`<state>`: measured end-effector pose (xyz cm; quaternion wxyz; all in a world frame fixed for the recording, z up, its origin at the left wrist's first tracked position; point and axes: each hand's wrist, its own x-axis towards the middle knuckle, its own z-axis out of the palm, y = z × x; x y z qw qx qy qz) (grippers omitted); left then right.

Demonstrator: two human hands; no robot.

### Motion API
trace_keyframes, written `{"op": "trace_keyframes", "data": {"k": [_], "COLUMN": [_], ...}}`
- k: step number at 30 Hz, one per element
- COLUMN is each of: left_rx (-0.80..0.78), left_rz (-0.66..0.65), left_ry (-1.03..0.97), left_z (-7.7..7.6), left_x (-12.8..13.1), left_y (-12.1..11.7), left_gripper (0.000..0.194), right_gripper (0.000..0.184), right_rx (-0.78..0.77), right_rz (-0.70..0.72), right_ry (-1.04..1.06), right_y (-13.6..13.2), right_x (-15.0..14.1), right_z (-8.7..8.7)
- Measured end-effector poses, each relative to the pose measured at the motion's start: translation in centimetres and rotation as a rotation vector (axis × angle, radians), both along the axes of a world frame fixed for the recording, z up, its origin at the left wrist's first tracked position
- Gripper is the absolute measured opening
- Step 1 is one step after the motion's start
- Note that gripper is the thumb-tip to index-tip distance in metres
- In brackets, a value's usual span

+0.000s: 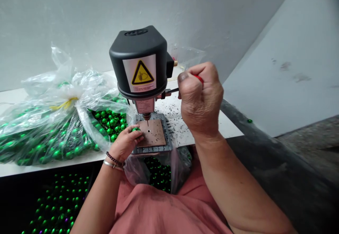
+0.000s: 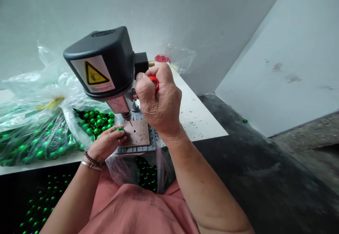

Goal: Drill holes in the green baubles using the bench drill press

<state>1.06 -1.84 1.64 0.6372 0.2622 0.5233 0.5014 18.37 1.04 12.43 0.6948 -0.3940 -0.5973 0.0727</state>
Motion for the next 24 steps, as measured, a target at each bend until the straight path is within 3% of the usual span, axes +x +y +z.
{"op": "trace_keyframes", "data": {"k": [5,9,15,21,24], "left_rx": [0.079,0.108,0.013,-0.036,-0.019], "left_rz": [-0.139,-0.09,-0.076,-0.078,-0.101], "left_ry": [0.156,0.042,-0.248,-0.311,-0.366], "left_z": [-0.57,-1.04,-0.56,-0.72,-0.69], "left_x": [-0.06,-0.08,-0.49,-0.78,-0.78], "left_y": [-0.37,-0.25,-0.23,-0.3,-0.45], "left_gripper": [0.059,0.045,0.038,0.027,0.031], "right_gripper": [0.019,0.02,0.02,0.021,0.021], "right_rx": [0.021,0.013,-0.013,-0.007,-0.003], "right_rz": [-0.002,-0.004,-0.007,0.006,0.011], "right_ry": [-0.013,-0.025,-0.007,0.004,-0.007], "right_y": [0.03,0.01,-0.06,-0.08,-0.09], "right_x": [0.03,0.08,0.06,0.05,0.02], "right_z": [0.02,-0.03,0.01,-0.05,-0.17]}}
